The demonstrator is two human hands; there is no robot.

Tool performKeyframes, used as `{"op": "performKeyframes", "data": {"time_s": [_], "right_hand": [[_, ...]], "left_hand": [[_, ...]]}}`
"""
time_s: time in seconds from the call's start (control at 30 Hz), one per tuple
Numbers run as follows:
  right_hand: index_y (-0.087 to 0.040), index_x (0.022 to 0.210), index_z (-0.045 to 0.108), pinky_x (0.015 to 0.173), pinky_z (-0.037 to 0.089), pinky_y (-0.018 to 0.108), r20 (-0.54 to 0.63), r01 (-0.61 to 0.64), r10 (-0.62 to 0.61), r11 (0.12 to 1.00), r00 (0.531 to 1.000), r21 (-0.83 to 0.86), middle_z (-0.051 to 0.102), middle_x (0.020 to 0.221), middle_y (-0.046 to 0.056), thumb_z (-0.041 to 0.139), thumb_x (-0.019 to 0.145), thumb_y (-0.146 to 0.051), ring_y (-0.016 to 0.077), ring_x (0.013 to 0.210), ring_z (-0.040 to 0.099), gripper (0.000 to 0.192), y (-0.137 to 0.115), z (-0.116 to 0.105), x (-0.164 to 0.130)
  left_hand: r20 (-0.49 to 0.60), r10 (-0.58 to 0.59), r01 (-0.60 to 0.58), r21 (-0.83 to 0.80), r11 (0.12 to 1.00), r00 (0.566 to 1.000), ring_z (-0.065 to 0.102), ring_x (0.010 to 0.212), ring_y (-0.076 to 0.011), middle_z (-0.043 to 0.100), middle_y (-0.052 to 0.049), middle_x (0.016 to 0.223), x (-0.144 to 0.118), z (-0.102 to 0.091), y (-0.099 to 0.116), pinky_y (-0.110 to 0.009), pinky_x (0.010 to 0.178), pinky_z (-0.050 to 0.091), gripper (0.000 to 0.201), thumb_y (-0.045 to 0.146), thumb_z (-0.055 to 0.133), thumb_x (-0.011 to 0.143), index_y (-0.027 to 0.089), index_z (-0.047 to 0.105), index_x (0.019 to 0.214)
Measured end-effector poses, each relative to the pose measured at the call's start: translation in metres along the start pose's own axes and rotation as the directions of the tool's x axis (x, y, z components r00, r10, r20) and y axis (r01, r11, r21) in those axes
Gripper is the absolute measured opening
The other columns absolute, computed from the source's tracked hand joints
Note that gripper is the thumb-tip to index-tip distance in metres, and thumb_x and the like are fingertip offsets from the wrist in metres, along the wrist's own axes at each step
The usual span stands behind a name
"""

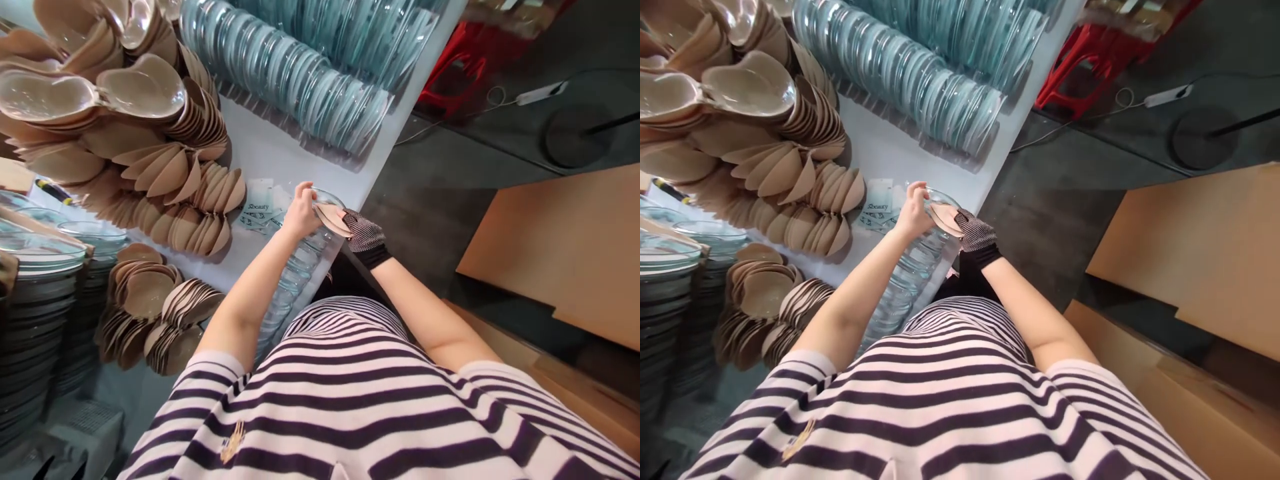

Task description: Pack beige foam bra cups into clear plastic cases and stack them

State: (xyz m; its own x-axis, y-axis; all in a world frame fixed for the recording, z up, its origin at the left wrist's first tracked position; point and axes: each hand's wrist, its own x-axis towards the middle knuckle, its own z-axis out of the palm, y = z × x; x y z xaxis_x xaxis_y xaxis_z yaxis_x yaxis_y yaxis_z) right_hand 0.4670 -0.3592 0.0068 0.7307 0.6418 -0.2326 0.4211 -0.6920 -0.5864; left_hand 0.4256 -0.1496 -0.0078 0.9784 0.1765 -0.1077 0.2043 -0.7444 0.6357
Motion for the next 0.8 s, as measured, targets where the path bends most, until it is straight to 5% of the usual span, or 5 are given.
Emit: {"op": "performKeyframes", "data": {"time_s": [0.2, 0.37, 0.57, 0.8], "right_hand": [[-0.010, 0.128, 0.061, 0.093, 0.049, 0.038, 0.001, -0.065, 0.066, 0.985, 0.998, -0.157, 0.063, 0.129, 0.020, 0.059, 0.089, -0.028, 0.0320, 0.113, 0.062, 0.043, -0.011, -0.005, 0.038], [-0.014, 0.113, 0.067, 0.079, 0.047, 0.032, 0.065, -0.068, 0.089, 0.960, 0.994, -0.273, 0.070, 0.114, 0.016, 0.054, 0.095, -0.038, 0.0276, 0.094, 0.067, 0.033, -0.009, -0.018, 0.023], [-0.014, 0.119, 0.068, 0.076, 0.046, 0.030, 0.172, -0.028, 0.091, 0.940, 0.981, -0.340, 0.072, 0.116, 0.018, 0.037, 0.104, -0.029, 0.0250, 0.097, 0.070, 0.038, -0.010, 0.002, 0.033], [-0.018, 0.113, 0.074, 0.080, 0.052, 0.037, 0.383, -0.046, 0.199, 0.927, 0.902, -0.373, 0.076, 0.110, 0.019, 0.047, 0.100, -0.030, 0.0310, 0.099, 0.073, 0.033, -0.027, -0.007, 0.053]], "left_hand": [[0.035, 0.030, -0.031, 0.021, 0.999, 0.999, 0.027, 0.153, -0.0365, 0.026, -0.021, 0.164, 0.001, 0.001, 0.009, -0.047, 0.123, 0.032, 0.113, 0.040, 0.085, 0.068, 0.018, 0.019, 0.158], [0.089, -0.027, 0.020, 0.084, 0.996, 0.996, 0.021, 0.154, -0.0424, 0.028, -0.022, 0.163, 0.001, -0.001, 0.014, -0.055, 0.125, 0.024, 0.111, 0.044, 0.086, 0.068, 0.016, 0.027, 0.158], [0.117, -0.005, -0.005, 0.091, 0.996, 0.993, 0.023, 0.154, -0.0414, 0.031, -0.021, 0.162, -0.001, -0.002, 0.012, -0.053, 0.123, 0.029, 0.104, 0.045, 0.086, 0.069, 0.019, 0.035, 0.155], [0.090, -0.005, -0.002, 0.085, 0.996, 0.996, 0.027, 0.152, -0.0409, 0.034, -0.020, 0.161, -0.002, -0.002, 0.014, -0.053, 0.122, 0.031, 0.098, 0.046, 0.085, 0.070, 0.019, 0.040, 0.153]]}}
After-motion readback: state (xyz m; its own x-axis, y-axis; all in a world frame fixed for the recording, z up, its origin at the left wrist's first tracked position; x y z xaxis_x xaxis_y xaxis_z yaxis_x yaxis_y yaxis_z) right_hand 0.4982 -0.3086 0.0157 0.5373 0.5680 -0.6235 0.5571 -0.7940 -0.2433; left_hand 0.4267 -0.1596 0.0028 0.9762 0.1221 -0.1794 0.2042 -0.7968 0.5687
